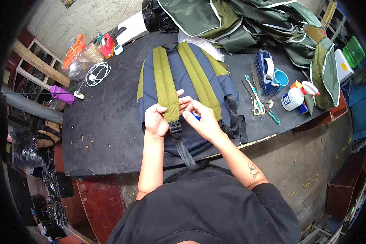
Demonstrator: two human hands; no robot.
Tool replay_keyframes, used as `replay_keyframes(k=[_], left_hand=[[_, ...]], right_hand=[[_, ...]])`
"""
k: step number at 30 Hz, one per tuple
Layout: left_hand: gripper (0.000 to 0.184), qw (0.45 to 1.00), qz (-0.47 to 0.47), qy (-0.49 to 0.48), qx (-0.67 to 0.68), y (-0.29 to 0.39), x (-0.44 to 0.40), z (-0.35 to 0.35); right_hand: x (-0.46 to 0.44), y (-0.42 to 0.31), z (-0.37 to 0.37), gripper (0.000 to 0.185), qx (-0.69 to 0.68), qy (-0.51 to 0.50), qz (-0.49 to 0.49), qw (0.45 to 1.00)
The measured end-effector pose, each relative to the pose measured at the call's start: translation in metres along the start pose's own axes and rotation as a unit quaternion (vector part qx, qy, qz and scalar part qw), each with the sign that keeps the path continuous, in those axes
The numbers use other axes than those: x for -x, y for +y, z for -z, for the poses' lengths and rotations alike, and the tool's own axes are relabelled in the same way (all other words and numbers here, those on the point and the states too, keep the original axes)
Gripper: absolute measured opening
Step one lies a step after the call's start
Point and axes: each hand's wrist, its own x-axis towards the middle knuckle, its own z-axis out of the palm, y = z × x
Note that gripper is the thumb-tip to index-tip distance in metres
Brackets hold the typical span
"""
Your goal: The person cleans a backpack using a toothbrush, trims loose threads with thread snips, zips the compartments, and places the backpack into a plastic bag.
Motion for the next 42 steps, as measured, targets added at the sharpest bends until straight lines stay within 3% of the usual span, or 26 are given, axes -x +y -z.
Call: replay_keyframes(k=[3,8,11,12,13,14,15,17,19,21,22,25,27,28,30,31,33,35,37,40,42], left_hand=[[0.069,1.0,-0.007,-0.009,-0.002,0.002,0.0,-0.002],[0.063,0.999,0.003,-0.026,0.02,-0.003,-0.002,-0.002],[0.061,0.978,-0.051,0.152,-0.136,-0.003,0.006,-0.012],[0.061,0.978,-0.047,0.15,-0.135,-0.007,0.009,-0.016],[0.062,0.859,-0.233,0.266,-0.371,-0.012,0.012,-0.02],[0.063,0.639,-0.392,0.349,-0.563,-0.015,0.013,-0.027],[0.063,0.642,-0.391,0.344,-0.563,-0.017,0.015,-0.038],[0.07,0.87,-0.228,0.168,-0.403,-0.024,0.017,-0.065],[0.061,0.88,-0.135,0.248,-0.383,-0.064,-0.005,-0.051],[0.049,0.931,0.014,0.307,-0.199,-0.084,-0.028,-0.025],[0.049,0.931,0.013,0.306,-0.199,-0.085,-0.037,-0.012],[0.043,0.978,0.2,0.044,-0.035,-0.078,-0.056,0.014],[0.044,0.981,0.185,0.049,-0.033,-0.072,-0.061,-0.001],[0.044,0.983,0.17,0.054,-0.031,-0.065,-0.063,-0.017],[0.045,0.985,0.158,0.055,-0.03,-0.052,-0.068,-0.039],[0.045,0.988,0.151,-0.012,0.013,-0.043,-0.069,-0.045],[0.046,0.975,0.132,-0.145,0.101,-0.027,-0.072,-0.054],[0.047,0.97,0.135,-0.172,0.105,-0.018,-0.075,-0.059],[0.048,0.958,0.145,-0.221,0.113,-0.011,-0.077,-0.061],[0.05,0.974,0.107,-0.182,0.084,-0.02,-0.09,-0.045],[0.051,0.981,0.086,-0.161,0.072,-0.022,-0.095,-0.041]], right_hand=[[0.013,-0.016,-0.002,0.02,0.256,-0.058,0.019,0.965],[0.017,-0.008,-0.003,0.021,0.235,-0.018,0.101,0.967],[0.016,-0.017,0.009,0.022,0.18,0.046,0.114,0.976],[0.012,-0.016,0.019,0.022,0.139,0.093,0.115,0.979],[0.007,-0.015,0.032,0.022,0.098,0.14,0.118,0.978],[0.004,-0.018,0.047,0.022,0.099,0.145,0.119,0.977],[0.004,-0.023,0.062,0.022,0.034,0.157,0.068,0.985],[0.008,-0.025,0.071,0.023,-0.027,0.171,0.015,0.985],[0.008,-0.021,0.067,0.025,-0.012,0.166,0.007,0.986],[0.009,-0.019,0.062,0.026,-0.007,0.162,0.004,0.987],[0.013,-0.018,0.059,0.026,-0.037,0.124,-0.006,0.992],[0.031,-0.018,0.048,0.025,-0.097,0.05,-0.028,0.994],[0.042,-0.025,0.038,0.023,-0.14,-0.111,-0.084,0.98],[0.046,-0.022,0.031,0.023,-0.139,-0.11,-0.08,0.981],[0.052,-0.006,0.015,0.022,-0.005,-0.047,0.004,0.999],[0.053,0.001,0.013,0.023,0.062,-0.014,0.044,0.997],[0.043,0.012,0.02,0.021,0.05,0.044,0.058,0.996],[0.029,0.017,0.027,0.018,0.021,0.153,0.084,0.984],[0.019,0.01,0.028,0.019,0.004,0.151,0.096,0.984],[0.004,0.001,0.026,0.02,-0.027,0.152,0.119,0.981],[-0.006,0.0,0.019,0.023,0.044,0.2,0.187,0.961]])
